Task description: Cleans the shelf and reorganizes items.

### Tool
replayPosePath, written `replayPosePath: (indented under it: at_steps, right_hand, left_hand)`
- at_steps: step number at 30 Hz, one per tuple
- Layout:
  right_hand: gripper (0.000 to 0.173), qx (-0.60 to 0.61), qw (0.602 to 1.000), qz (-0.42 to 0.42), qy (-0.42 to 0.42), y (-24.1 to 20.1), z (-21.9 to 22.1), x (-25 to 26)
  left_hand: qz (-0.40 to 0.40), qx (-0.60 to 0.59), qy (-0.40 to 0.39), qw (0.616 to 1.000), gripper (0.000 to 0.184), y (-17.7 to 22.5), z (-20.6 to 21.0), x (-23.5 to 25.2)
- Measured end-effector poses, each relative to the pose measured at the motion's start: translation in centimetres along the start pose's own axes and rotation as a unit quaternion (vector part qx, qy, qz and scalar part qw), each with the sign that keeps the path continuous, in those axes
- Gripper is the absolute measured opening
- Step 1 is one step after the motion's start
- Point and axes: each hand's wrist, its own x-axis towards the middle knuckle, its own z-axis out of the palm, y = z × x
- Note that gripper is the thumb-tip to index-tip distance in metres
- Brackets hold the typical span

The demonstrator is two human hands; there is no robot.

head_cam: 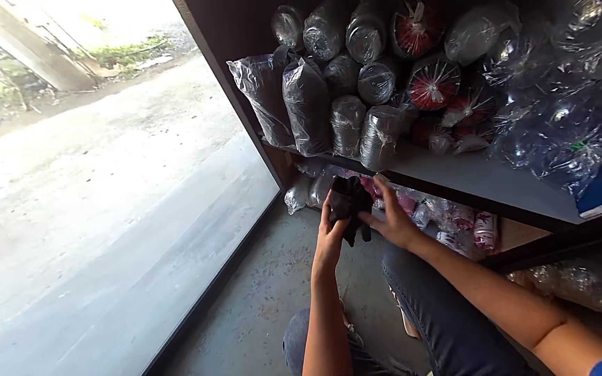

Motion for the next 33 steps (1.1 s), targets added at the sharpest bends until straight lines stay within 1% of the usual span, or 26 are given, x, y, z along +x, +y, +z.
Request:
replayPosePath:
  at_steps: [1, 2, 3, 4, 5, 6, 8, 10, 11, 12, 13, 15, 16, 17, 20, 24, 27, 28, 30, 31, 32, 33]
  right_hand:
    - [0.1, 0.063, 0.996, 0.033, -0.05, -0.2, 0.3, -0.6]
    - [0.105, 0.131, 0.986, 0.066, -0.076, -0.1, 0.4, -0.9]
    - [0.103, 0.199, 0.972, 0.096, -0.078, -0.1, 0.3, -1.0]
    - [0.095, 0.248, 0.96, 0.115, -0.061, -0.2, -0.1, -1.0]
    - [0.082, 0.273, 0.954, 0.123, -0.033, -0.1, -0.6, -1.0]
    - [0.07, 0.275, 0.955, 0.114, -0.012, -0.1, -1.3, -1.2]
    - [0.057, 0.217, 0.974, 0.049, 0.033, -0.2, -3.1, -1.6]
    - [0.049, 0.101, 0.987, -0.026, 0.125, -0.5, -5.8, -1.3]
    - [0.05, 0.037, 0.983, -0.051, 0.173, -0.9, -7.8, -0.8]
    - [0.055, -0.032, 0.974, -0.069, 0.214, -1.5, -10.0, -0.2]
    - [0.059, -0.11, 0.956, -0.09, 0.256, -2.0, -12.1, 0.7]
    - [0.061, -0.243, 0.907, -0.124, 0.32, -2.8, -15.9, 3.4]
    - [0.059, -0.297, 0.886, -0.124, 0.333, -2.5, -17.3, 5.1]
    - [0.056, -0.343, 0.875, -0.108, 0.325, -1.9, -18.5, 6.8]
    - [0.056, -0.431, 0.862, -0.039, 0.264, 0.4, -19.8, 9.9]
    - [0.053, -0.444, 0.87, -0.01, 0.213, 0.1, -20.5, 9.3]
    - [0.055, -0.4, 0.889, -0.013, 0.223, -1.4, -21.5, 8.2]
    - [0.055, -0.386, 0.888, -0.031, 0.247, -2.3, -21.5, 8.0]
    - [0.053, -0.373, 0.873, -0.101, 0.298, -4.1, -20.9, 8.3]
    - [0.051, -0.374, 0.865, -0.133, 0.309, -4.8, -20.4, 8.9]
    - [0.051, -0.381, 0.86, -0.15, 0.303, -5.3, -20.0, 9.9]
    - [0.051, -0.394, 0.862, -0.152, 0.281, -5.6, -19.7, 11.2]
  left_hand:
    - [-0.005, -0.006, -0.031, 0.999, 0.077, -0.2, 0.4, -0.2]
    - [-0.018, -0.02, -0.048, 0.998, 0.068, -0.4, 0.9, -0.4]
    - [-0.028, -0.03, -0.066, 0.997, 0.059, -0.5, 1.2, -0.6]
    - [-0.028, -0.024, -0.096, 0.995, 0.059, -0.5, 1.2, -0.6]
    - [-0.018, -0.009, -0.142, 0.99, 0.065, -0.5, 1.1, -0.5]
    - [-0.006, 0.006, -0.179, 0.984, 0.068, -0.4, 1.2, -0.4]
    - [0.028, 0.016, -0.2, 0.979, 0.072, -0.3, 1.7, -0.4]
    - [0.033, 0.016, -0.169, 0.985, 0.083, -0.1, 2.0, -0.1]
    - [0.027, 0.024, -0.145, 0.989, 0.083, -0.2, 1.8, 0.0]
    - [0.022, 0.037, -0.119, 0.992, 0.081, -0.2, 1.4, 0.2]
    - [0.02, 0.05, -0.094, 0.994, 0.077, -0.1, 1.1, 0.3]
    - [0.011, 0.061, -0.051, 0.997, 0.069, 0.2, 0.7, 0.4]
    - [0.006, 0.061, -0.038, 0.997, 0.066, 0.4, 0.6, 0.3]
    - [0.001, 0.061, -0.031, 0.998, 0.064, 0.5, 0.6, 0.3]
    - [-0.025, 0.07, -0.035, 0.997, 0.06, 0.0, 1.0, 0.5]
    - [-0.069, 0.102, -0.05, 0.991, 0.054, -0.5, 1.9, 0.6]
    - [-0.07, 0.127, -0.056, 0.988, 0.053, -0.4, 2.0, 0.5]
    - [-0.065, 0.133, -0.056, 0.987, 0.052, -0.2, 1.9, 0.4]
    - [-0.064, 0.137, -0.05, 0.987, 0.052, 0.0, 1.7, 0.4]
    - [-0.068, 0.139, -0.045, 0.987, 0.051, -0.1, 1.7, 0.4]
    - [-0.075, 0.143, -0.042, 0.986, 0.051, -0.1, 1.7, 0.4]
    - [-0.08, 0.149, -0.041, 0.985, 0.051, -0.2, 1.7, 0.4]
